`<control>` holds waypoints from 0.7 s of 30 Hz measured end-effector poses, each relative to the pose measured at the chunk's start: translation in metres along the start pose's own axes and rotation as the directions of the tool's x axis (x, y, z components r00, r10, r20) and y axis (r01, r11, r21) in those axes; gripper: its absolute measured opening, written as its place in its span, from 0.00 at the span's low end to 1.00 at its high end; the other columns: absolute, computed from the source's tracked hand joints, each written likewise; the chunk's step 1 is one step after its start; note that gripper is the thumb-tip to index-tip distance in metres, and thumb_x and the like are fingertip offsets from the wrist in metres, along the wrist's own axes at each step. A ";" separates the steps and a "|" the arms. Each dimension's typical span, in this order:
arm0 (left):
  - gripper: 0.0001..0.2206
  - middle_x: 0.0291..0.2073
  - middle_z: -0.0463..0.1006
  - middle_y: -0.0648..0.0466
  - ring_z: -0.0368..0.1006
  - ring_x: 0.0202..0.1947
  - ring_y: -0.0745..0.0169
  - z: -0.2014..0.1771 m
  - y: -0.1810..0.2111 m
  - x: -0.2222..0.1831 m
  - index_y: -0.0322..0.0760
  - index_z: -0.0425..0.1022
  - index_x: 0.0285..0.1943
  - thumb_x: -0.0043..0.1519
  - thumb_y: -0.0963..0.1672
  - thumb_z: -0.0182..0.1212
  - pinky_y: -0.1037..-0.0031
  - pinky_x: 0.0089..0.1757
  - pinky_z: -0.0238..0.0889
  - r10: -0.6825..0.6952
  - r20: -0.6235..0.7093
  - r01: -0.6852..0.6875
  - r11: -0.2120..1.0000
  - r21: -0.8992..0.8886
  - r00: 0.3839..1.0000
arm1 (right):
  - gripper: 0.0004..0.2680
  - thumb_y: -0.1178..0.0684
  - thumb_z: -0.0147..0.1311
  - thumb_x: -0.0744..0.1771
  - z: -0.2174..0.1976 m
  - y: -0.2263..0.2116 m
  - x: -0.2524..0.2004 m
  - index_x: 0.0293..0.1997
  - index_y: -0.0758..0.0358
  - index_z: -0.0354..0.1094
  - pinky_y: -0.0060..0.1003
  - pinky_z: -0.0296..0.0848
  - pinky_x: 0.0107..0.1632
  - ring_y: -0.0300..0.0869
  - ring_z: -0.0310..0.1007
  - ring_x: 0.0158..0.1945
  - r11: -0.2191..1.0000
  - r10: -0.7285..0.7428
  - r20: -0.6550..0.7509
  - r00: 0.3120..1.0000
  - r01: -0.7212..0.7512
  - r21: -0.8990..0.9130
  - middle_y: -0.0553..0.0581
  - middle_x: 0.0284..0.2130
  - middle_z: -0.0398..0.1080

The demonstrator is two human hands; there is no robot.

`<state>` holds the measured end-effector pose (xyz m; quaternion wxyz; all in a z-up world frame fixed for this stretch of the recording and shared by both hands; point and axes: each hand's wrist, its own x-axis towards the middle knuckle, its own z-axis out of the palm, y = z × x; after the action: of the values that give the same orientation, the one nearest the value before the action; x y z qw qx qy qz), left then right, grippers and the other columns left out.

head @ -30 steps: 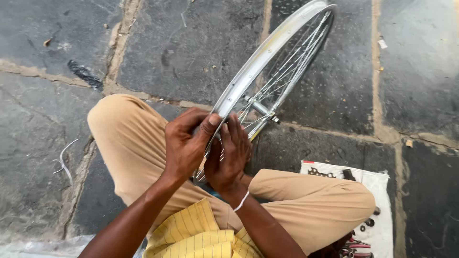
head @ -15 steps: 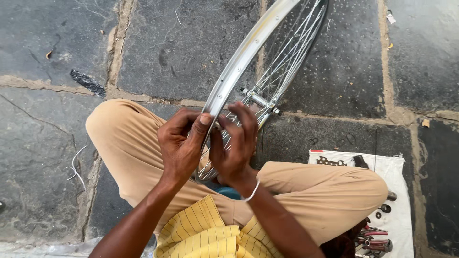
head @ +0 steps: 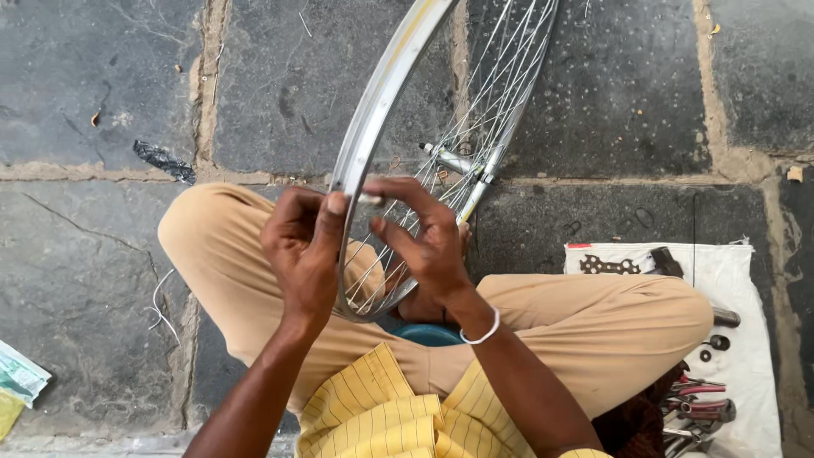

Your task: The person sits on the floor and inserts spokes into the hub of a bicycle wheel rim by hand.

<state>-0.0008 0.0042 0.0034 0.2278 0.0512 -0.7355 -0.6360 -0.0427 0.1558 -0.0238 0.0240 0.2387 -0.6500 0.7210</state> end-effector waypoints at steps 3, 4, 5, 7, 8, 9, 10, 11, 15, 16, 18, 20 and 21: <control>0.11 0.34 0.76 0.59 0.70 0.35 0.75 -0.001 0.003 -0.003 0.31 0.73 0.44 0.69 0.46 0.63 0.80 0.38 0.65 -0.058 -0.003 0.056 0.985 -0.160 0.998 | 0.21 0.54 0.65 0.65 -0.012 -0.002 0.016 0.64 0.60 0.65 0.42 0.67 0.68 0.43 0.69 0.61 0.990 0.061 0.262 0.963 -0.092 0.111 0.55 0.52 0.72; 0.11 0.34 0.77 0.58 0.70 0.35 0.75 -0.001 0.004 -0.001 0.31 0.74 0.45 0.69 0.46 0.63 0.80 0.39 0.66 -0.054 -0.003 0.053 0.988 -0.145 0.999 | 0.19 0.54 0.64 0.65 -0.015 -0.004 0.023 0.63 0.60 0.66 0.43 0.67 0.67 0.43 0.69 0.60 0.987 0.073 0.327 0.942 -0.116 0.115 0.55 0.52 0.73; 0.11 0.35 0.78 0.57 0.71 0.35 0.74 -0.002 0.006 0.000 0.30 0.75 0.46 0.69 0.46 0.64 0.81 0.39 0.66 -0.049 -0.003 0.049 0.990 -0.130 0.999 | 0.18 0.53 0.63 0.66 -0.019 -0.005 0.029 0.62 0.60 0.68 0.43 0.67 0.67 0.44 0.69 0.59 0.983 0.084 0.392 0.916 -0.140 0.116 0.54 0.51 0.73; 0.11 0.36 0.78 0.56 0.71 0.36 0.74 -0.003 0.004 0.004 0.29 0.76 0.46 0.69 0.46 0.64 0.80 0.40 0.66 -0.030 0.008 0.031 0.991 -0.130 1.000 | 0.16 0.53 0.62 0.66 -0.024 -0.003 0.041 0.61 0.60 0.69 0.44 0.68 0.68 0.44 0.70 0.59 0.979 0.094 0.471 0.877 -0.166 0.115 0.54 0.50 0.74; 0.11 0.36 0.79 0.56 0.72 0.37 0.74 -0.005 0.001 0.001 0.29 0.76 0.46 0.69 0.46 0.65 0.80 0.40 0.67 -0.028 0.018 0.030 0.990 -0.141 0.999 | 0.16 0.53 0.62 0.67 -0.025 0.000 0.042 0.61 0.60 0.70 0.44 0.68 0.69 0.44 0.71 0.60 0.976 0.104 0.489 0.866 -0.183 0.116 0.54 0.51 0.74; 0.12 0.36 0.79 0.56 0.72 0.37 0.73 -0.007 -0.001 -0.002 0.28 0.76 0.47 0.69 0.46 0.65 0.80 0.41 0.67 -0.026 0.028 0.030 0.988 -0.151 0.999 | 0.16 0.52 0.62 0.67 -0.024 0.003 0.043 0.61 0.60 0.70 0.45 0.69 0.70 0.45 0.72 0.61 0.973 0.114 0.506 0.855 -0.199 0.118 0.54 0.51 0.74; 0.12 0.36 0.78 0.56 0.71 0.36 0.74 -0.009 -0.003 -0.004 0.28 0.75 0.46 0.69 0.45 0.65 0.80 0.40 0.67 -0.045 0.027 0.049 0.988 -0.149 0.999 | 0.16 0.52 0.62 0.67 -0.026 0.004 0.046 0.61 0.61 0.70 0.45 0.68 0.69 0.45 0.71 0.61 0.945 0.137 0.539 0.831 -0.273 0.181 0.55 0.53 0.74; 0.12 0.35 0.78 0.56 0.70 0.35 0.74 -0.010 -0.004 -0.005 0.29 0.75 0.46 0.69 0.45 0.66 0.80 0.38 0.66 -0.064 0.025 0.067 0.987 -0.147 0.998 | 0.16 0.52 0.62 0.67 -0.029 0.004 0.049 0.62 0.62 0.70 0.46 0.68 0.69 0.46 0.70 0.62 0.907 0.155 0.573 0.805 -0.346 0.240 0.56 0.54 0.74; 0.11 0.32 0.81 0.55 0.76 0.34 0.72 -0.009 -0.001 0.000 0.30 0.76 0.46 0.68 0.46 0.65 0.80 0.38 0.70 -0.105 0.059 0.115 0.969 -0.221 0.993 | 0.14 0.51 0.64 0.66 -0.014 -0.005 0.041 0.56 0.62 0.71 0.43 0.73 0.64 0.45 0.76 0.56 0.978 0.049 0.411 0.910 0.039 -0.203 0.57 0.49 0.77; 0.11 0.34 0.80 0.55 0.76 0.35 0.72 -0.009 -0.001 0.001 0.30 0.77 0.46 0.68 0.46 0.65 0.80 0.39 0.70 -0.074 0.060 0.085 0.973 -0.216 0.995 | 0.15 0.51 0.64 0.66 -0.010 -0.008 0.037 0.56 0.63 0.71 0.42 0.74 0.63 0.45 0.76 0.56 0.984 0.025 0.367 0.930 0.042 -0.174 0.57 0.49 0.76; 0.12 0.38 0.79 0.56 0.74 0.38 0.73 -0.009 -0.002 -0.001 0.29 0.77 0.48 0.70 0.46 0.64 0.80 0.41 0.69 -0.022 0.062 0.034 0.979 -0.202 0.998 | 0.15 0.52 0.65 0.65 -0.004 -0.013 0.027 0.56 0.64 0.69 0.42 0.76 0.59 0.44 0.77 0.54 0.993 -0.011 0.274 0.962 0.043 -0.112 0.58 0.49 0.76; 0.11 0.33 0.78 0.55 0.71 0.33 0.73 -0.009 -0.005 -0.002 0.29 0.78 0.45 0.70 0.45 0.65 0.81 0.36 0.65 -0.068 0.049 0.076 0.980 -0.186 0.997 | 0.14 0.54 0.64 0.66 -0.011 -0.009 0.031 0.56 0.66 0.70 0.44 0.74 0.62 0.47 0.76 0.55 1.000 -0.011 0.343 0.939 0.021 -0.023 0.60 0.49 0.76; 0.11 0.30 0.77 0.55 0.70 0.31 0.73 -0.009 -0.004 -0.004 0.29 0.78 0.44 0.70 0.45 0.65 0.81 0.33 0.64 -0.090 0.045 0.096 0.980 -0.177 0.995 | 0.14 0.55 0.64 0.66 -0.013 -0.008 0.032 0.56 0.66 0.71 0.45 0.73 0.64 0.48 0.76 0.56 1.000 -0.015 0.374 0.927 0.008 0.022 0.61 0.49 0.77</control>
<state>0.0053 -0.0034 -0.0005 0.1881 0.0532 -0.6763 -0.7102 -0.0727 0.1609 -0.0052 -0.0985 0.3757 -0.6341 0.6686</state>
